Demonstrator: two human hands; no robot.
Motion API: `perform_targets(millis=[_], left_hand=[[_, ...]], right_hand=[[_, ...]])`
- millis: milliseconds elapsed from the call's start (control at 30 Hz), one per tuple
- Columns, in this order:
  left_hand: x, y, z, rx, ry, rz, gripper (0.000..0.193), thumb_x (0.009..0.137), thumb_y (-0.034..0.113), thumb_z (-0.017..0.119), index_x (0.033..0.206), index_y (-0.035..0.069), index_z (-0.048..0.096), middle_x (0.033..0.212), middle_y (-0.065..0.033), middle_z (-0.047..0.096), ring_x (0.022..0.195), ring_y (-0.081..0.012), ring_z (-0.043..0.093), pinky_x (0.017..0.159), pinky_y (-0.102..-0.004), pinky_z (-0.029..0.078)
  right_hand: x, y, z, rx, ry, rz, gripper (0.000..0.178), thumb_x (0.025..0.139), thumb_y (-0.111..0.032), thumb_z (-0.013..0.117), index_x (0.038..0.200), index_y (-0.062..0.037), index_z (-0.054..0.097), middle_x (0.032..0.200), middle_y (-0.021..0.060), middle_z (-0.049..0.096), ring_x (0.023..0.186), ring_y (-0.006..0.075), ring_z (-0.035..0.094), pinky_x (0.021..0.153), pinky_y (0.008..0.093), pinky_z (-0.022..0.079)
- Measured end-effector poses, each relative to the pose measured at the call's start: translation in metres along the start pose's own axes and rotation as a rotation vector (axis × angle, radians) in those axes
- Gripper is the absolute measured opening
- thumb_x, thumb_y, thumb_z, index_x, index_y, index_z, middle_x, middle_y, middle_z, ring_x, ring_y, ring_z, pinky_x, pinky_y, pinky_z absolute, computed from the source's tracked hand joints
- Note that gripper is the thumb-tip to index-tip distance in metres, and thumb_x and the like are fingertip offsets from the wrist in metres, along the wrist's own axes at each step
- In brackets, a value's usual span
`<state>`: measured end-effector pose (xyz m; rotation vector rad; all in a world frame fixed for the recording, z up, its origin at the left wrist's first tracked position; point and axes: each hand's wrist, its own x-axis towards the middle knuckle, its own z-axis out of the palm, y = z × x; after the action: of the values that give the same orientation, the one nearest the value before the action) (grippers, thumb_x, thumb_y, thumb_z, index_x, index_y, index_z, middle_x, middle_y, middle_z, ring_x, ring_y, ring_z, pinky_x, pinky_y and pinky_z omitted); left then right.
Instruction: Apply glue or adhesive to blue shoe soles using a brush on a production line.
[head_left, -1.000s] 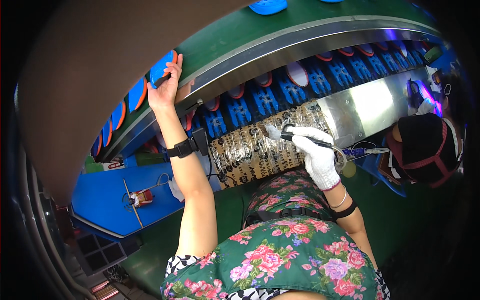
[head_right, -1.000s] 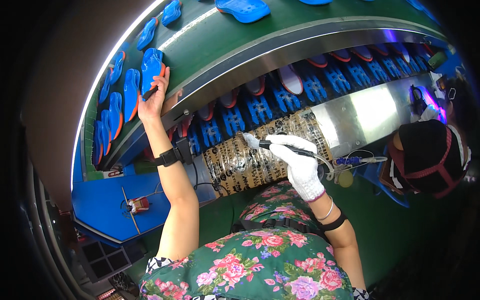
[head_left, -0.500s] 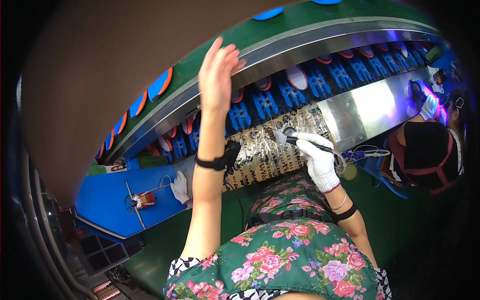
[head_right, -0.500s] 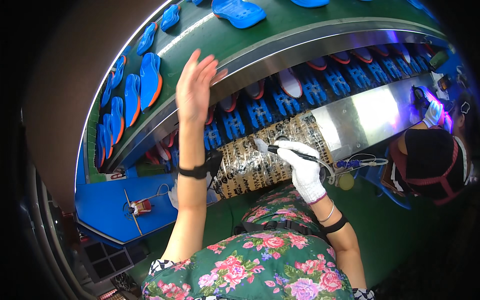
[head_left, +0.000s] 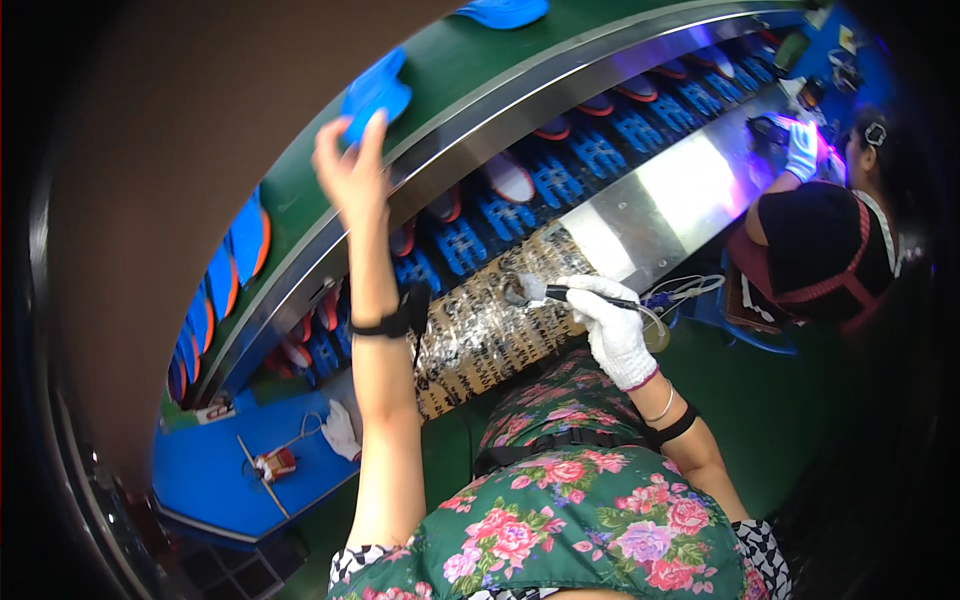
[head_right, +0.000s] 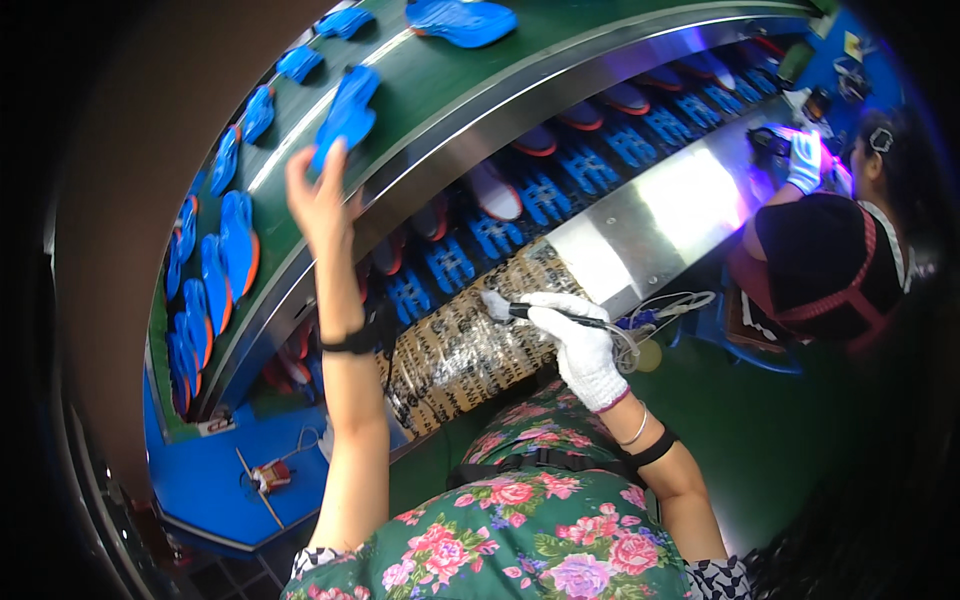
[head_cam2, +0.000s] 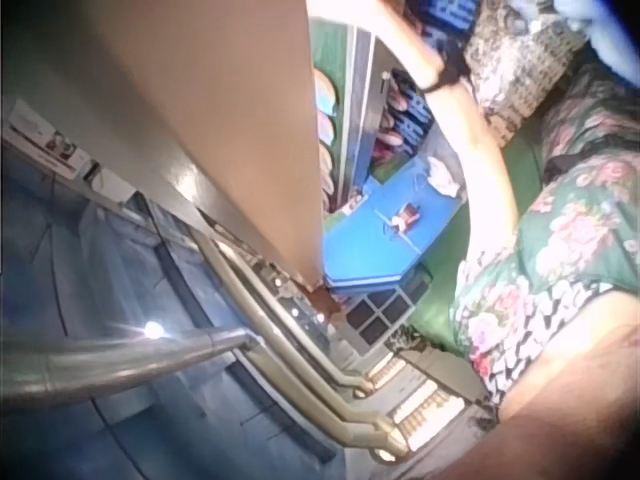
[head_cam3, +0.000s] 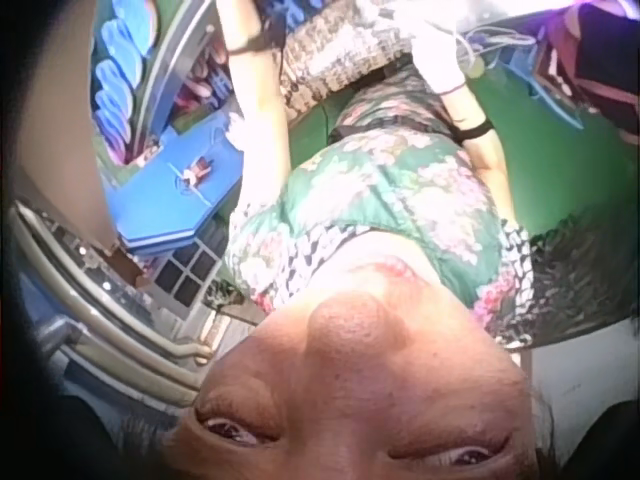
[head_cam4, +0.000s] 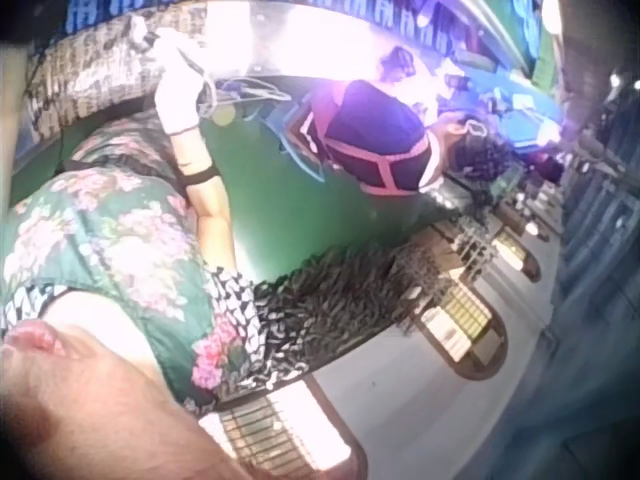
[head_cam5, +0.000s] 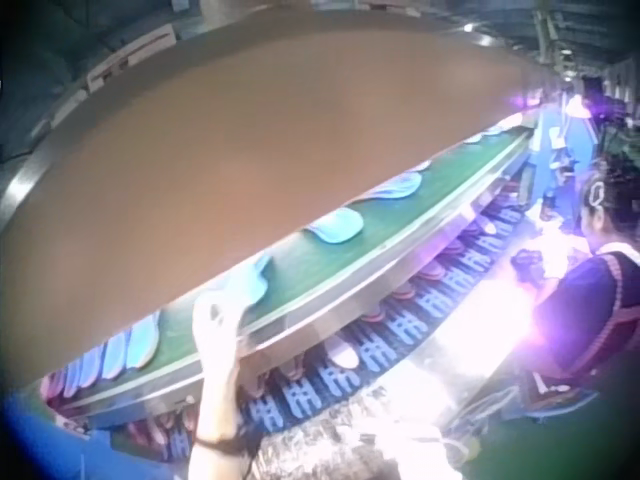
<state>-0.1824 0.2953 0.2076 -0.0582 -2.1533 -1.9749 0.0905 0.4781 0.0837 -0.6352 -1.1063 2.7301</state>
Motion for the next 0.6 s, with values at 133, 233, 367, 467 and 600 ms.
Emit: perform_targets(millis=[133, 233, 367, 467, 600], left_hand=[[-0.085, -0.025, -0.064, 0.243, 0.228, 0.38, 0.021, 0.101, 0.014, 0.069, 0.114, -0.001, 0.063, 0.117, -0.0094, 0.06, 0.114, -0.0181, 0.059, 0.102, -0.0347, 0.047], [-0.144, -0.022, -0.071, -0.055, 0.116, 0.202, 0.048, 0.095, 0.002, 0.066, 0.14, 0.0, 0.049, 0.133, -0.0133, 0.055, 0.125, -0.0243, 0.056, 0.108, -0.0382, 0.045], [-0.151, -0.041, -0.079, -0.404, -0.082, -0.247, 0.066, 0.088, 0.004, 0.072, 0.147, 0.0, 0.043, 0.137, -0.0128, 0.054, 0.13, -0.0256, 0.054, 0.109, -0.0393, 0.046], [-0.153, -0.068, -0.089, -0.653, -0.171, -0.588, 0.052, 0.084, 0.02, 0.067, 0.129, -0.004, 0.057, 0.11, -0.0164, 0.07, 0.099, -0.0293, 0.07, 0.097, -0.0422, 0.054], [-0.182, -0.072, -0.064, -0.756, -0.362, -0.592, 0.068, 0.082, 0.026, 0.066, 0.139, -0.008, 0.05, 0.126, -0.0255, 0.067, 0.113, -0.0362, 0.067, 0.105, -0.0471, 0.051]], right_hand=[[-0.003, -0.019, 0.007, -0.051, -0.069, -0.03, 0.024, 0.089, 0.0, 0.07, 0.112, 0.0035, 0.076, 0.094, 0.0069, 0.076, 0.074, 0.0094, 0.062, 0.068, 0.0231, 0.049], [-0.008, -0.036, 0.03, -0.022, -0.083, -0.1, 0.024, 0.088, 0.001, 0.069, 0.11, 0.0052, 0.075, 0.095, 0.0114, 0.075, 0.07, 0.0117, 0.062, 0.064, 0.0234, 0.049], [-0.011, -0.047, 0.049, -0.088, -0.225, -0.255, 0.019, 0.086, 0.003, 0.07, 0.104, 0.0021, 0.076, 0.107, 0.0156, 0.076, 0.079, 0.0139, 0.065, 0.071, 0.0264, 0.051], [-0.008, -0.052, 0.062, -0.129, -0.379, -0.302, 0.023, 0.087, 0.005, 0.073, 0.11, 0.0041, 0.075, 0.114, 0.0156, 0.075, 0.105, 0.0215, 0.071, 0.097, 0.0352, 0.056], [-0.008, -0.059, 0.071, -0.394, -0.436, -0.488, 0.022, 0.084, 0.001, 0.079, 0.107, 0.0012, 0.076, 0.11, 0.0144, 0.075, 0.1, 0.0202, 0.073, 0.09, 0.0346, 0.059]])
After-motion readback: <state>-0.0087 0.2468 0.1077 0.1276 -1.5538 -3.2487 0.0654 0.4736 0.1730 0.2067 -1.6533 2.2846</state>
